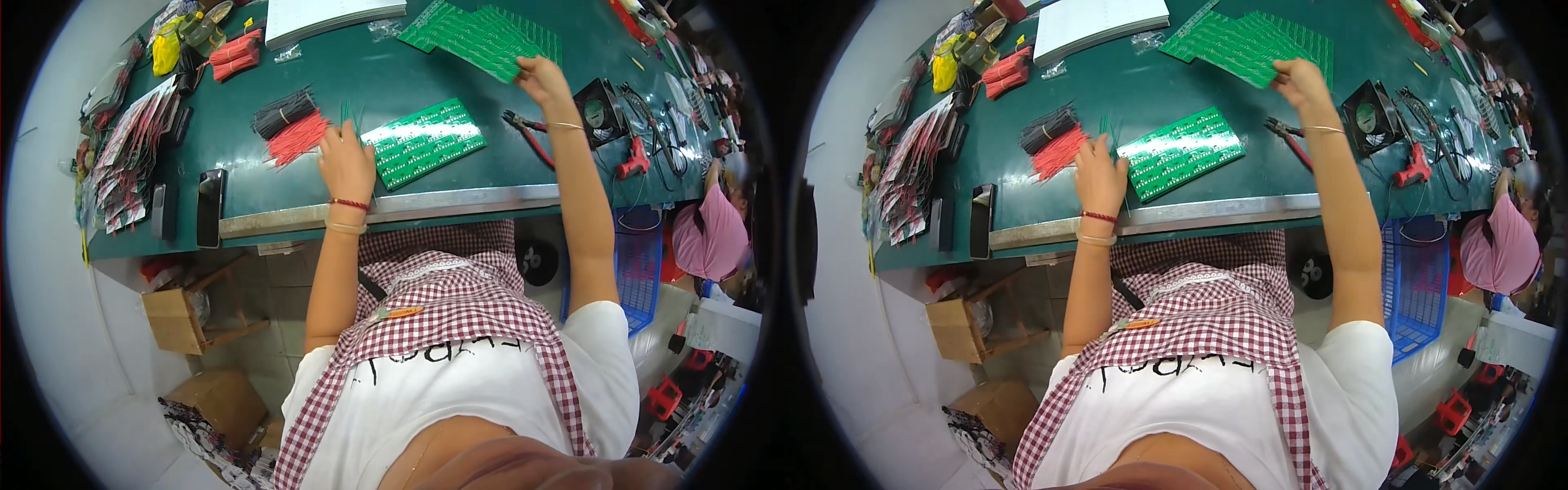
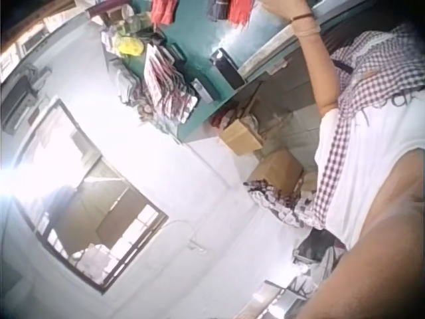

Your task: Cutting and organizing circuit board components and wire bundles on a factory assembly line.

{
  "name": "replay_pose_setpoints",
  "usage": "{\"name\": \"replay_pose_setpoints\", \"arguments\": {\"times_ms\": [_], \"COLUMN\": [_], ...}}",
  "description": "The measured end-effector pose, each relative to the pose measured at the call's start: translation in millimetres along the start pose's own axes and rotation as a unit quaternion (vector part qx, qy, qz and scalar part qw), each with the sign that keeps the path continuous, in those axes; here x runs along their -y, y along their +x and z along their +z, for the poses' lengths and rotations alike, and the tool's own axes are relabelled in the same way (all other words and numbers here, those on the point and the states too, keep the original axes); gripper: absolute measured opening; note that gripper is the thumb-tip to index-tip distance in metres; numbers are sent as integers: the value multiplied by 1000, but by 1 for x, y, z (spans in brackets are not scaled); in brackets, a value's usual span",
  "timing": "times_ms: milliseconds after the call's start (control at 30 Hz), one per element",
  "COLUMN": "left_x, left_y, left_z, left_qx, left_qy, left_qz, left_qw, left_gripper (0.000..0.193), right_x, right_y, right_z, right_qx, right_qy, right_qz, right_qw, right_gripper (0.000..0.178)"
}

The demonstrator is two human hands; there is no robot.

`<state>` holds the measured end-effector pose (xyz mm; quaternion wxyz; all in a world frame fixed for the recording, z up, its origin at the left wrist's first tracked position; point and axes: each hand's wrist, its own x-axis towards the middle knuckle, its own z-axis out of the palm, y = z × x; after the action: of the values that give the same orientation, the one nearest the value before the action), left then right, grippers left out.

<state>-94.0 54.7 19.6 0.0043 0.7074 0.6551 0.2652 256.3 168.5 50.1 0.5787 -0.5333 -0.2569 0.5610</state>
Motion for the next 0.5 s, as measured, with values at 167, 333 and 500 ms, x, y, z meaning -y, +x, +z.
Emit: {"name": "replay_pose_setpoints", "arguments": {"times_ms": [167,333,500], "left_x": [9,20,18], "left_y": [-11,-9,-8], "left_z": [3,4,-1], "left_qx": [47,8,12], "left_qy": [39,33,-1], "left_qz": [-6,2,-7], "left_qw": [998,999,1000], "left_gripper": [33,31,31], "right_x": [-54,-70,-81], "right_y": [27,11,-49], "right_z": [47,84,65], "right_qx": [-18,5,129], "right_qy": [238,68,-554], "right_qz": [31,92,-231], "right_qw": [971,993,790], "right_gripper": [31,44,72]}}
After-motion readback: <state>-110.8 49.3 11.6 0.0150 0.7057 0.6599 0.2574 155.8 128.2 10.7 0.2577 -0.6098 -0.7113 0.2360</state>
